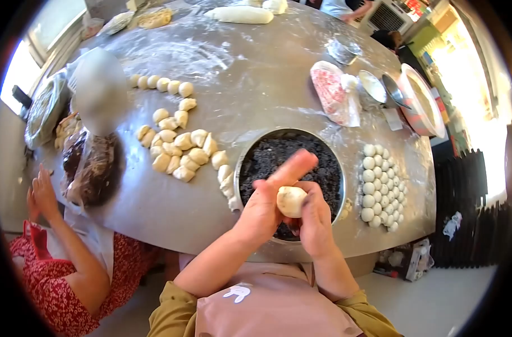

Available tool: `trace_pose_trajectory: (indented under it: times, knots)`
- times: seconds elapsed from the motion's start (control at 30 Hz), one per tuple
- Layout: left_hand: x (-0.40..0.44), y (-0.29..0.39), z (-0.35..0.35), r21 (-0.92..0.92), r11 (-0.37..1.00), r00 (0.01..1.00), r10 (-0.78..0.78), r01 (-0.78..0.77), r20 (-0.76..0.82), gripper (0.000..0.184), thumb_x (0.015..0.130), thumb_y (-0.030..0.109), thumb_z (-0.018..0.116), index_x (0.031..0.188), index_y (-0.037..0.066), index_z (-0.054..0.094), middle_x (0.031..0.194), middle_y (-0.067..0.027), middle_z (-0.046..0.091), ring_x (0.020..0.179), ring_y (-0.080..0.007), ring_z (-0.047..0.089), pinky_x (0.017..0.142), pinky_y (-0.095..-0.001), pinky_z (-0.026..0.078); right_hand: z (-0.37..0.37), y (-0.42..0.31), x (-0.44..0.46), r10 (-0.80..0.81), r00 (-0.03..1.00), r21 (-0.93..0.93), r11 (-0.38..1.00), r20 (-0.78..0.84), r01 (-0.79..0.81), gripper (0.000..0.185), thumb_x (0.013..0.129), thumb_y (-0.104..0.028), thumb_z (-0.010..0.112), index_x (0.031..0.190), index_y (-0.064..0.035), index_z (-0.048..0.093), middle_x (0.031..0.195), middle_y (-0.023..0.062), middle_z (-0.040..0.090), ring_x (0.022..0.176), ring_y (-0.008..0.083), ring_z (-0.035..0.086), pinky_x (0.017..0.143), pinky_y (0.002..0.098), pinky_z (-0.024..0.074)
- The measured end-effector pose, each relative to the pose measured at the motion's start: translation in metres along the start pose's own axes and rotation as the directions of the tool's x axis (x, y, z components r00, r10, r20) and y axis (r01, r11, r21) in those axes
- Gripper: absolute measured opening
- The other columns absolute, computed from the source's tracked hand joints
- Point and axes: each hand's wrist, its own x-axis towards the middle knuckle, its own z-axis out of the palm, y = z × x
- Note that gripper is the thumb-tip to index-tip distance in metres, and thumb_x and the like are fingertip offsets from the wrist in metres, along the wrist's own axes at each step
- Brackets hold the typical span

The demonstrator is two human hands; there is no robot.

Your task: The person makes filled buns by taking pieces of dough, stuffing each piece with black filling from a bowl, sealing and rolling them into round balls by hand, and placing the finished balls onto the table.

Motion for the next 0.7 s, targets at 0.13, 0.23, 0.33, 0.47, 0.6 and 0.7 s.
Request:
trace_pose_trajectory:
  times: [0.13,0.23,0.33,0.47,0.6,0.7]
  knots:
    - [0.001,-0.007,0.002,0.247,0.961,0.992,0.128,-0.124,0.000,0.054,0.093,0.048,0.044,0.124,0.004,0.049,0.128,-0.0118,0.050,0.119,-0.0254,0.048,0.105,-0.0416,0.033,-0.012,-0.001,-0.004,0.200,0.973,0.095,0.973,0.119,-0.212,0.049,0.099,-0.047,0.029,0.107,-0.0025,0.049,0.085,0.0037,0.056,0.065,0.0072,0.052,0.057,0.0187,0.0416]
    - [0.000,-0.003,0.000,0.154,0.979,0.988,0.144,-0.134,-0.051,0.045,0.099,0.034,0.043,0.084,-0.003,0.067,0.079,-0.0097,0.066,0.081,-0.0165,0.064,0.105,-0.0434,0.035,-0.005,0.006,-0.002,0.041,0.997,-0.118,0.992,0.069,-0.033,0.053,0.098,-0.049,0.030,0.110,-0.0013,0.049,0.087,0.0053,0.057,0.065,0.0087,0.053,0.057,0.0215,0.0429]
    - [-0.002,-0.004,-0.004,0.219,0.976,0.990,0.047,-0.017,-0.136,0.062,0.096,0.053,0.031,0.104,0.000,0.064,0.107,-0.0142,0.063,0.117,-0.0281,0.051,0.106,-0.0444,0.033,0.014,0.004,0.008,-0.247,0.969,-0.296,0.927,-0.028,0.228,0.059,0.097,-0.054,0.029,0.112,-0.0008,0.049,0.086,0.0041,0.058,0.064,0.0082,0.053,0.055,0.0218,0.0429]
    - [0.007,0.000,0.022,-0.152,0.986,0.957,0.023,-0.070,-0.291,0.073,0.093,0.061,0.027,0.125,0.001,0.054,0.130,-0.0161,0.052,0.130,-0.0320,0.039,0.108,-0.0439,0.028,-0.014,0.000,0.003,0.225,0.972,0.128,0.964,0.064,-0.232,0.061,0.096,-0.057,0.027,0.111,-0.0027,0.051,0.079,0.0002,0.057,0.063,0.0055,0.052,0.051,0.0177,0.0412]
    - [0.001,-0.018,-0.007,0.264,0.956,0.991,0.111,-0.127,0.073,0.053,0.099,0.039,0.036,0.094,-0.004,0.066,0.104,-0.0171,0.066,0.127,-0.0319,0.043,0.107,-0.0457,0.030,-0.002,0.004,0.002,-0.022,0.998,-0.045,0.999,0.052,0.024,0.060,0.096,-0.056,0.027,0.114,-0.0042,0.050,0.080,0.0021,0.056,0.061,0.0060,0.050,0.052,0.0197,0.0422]
    - [-0.002,-0.022,0.003,0.364,0.931,0.996,0.023,0.011,-0.089,0.065,0.096,0.052,0.033,0.096,-0.003,0.066,0.108,-0.0159,0.064,0.121,-0.0288,0.048,0.102,-0.0423,0.037,-0.007,0.007,-0.002,0.042,0.999,-0.059,0.997,0.003,-0.042,0.057,0.097,-0.054,0.027,0.115,-0.0043,0.049,0.081,0.0032,0.056,0.060,0.0072,0.051,0.052,0.0217,0.0435]
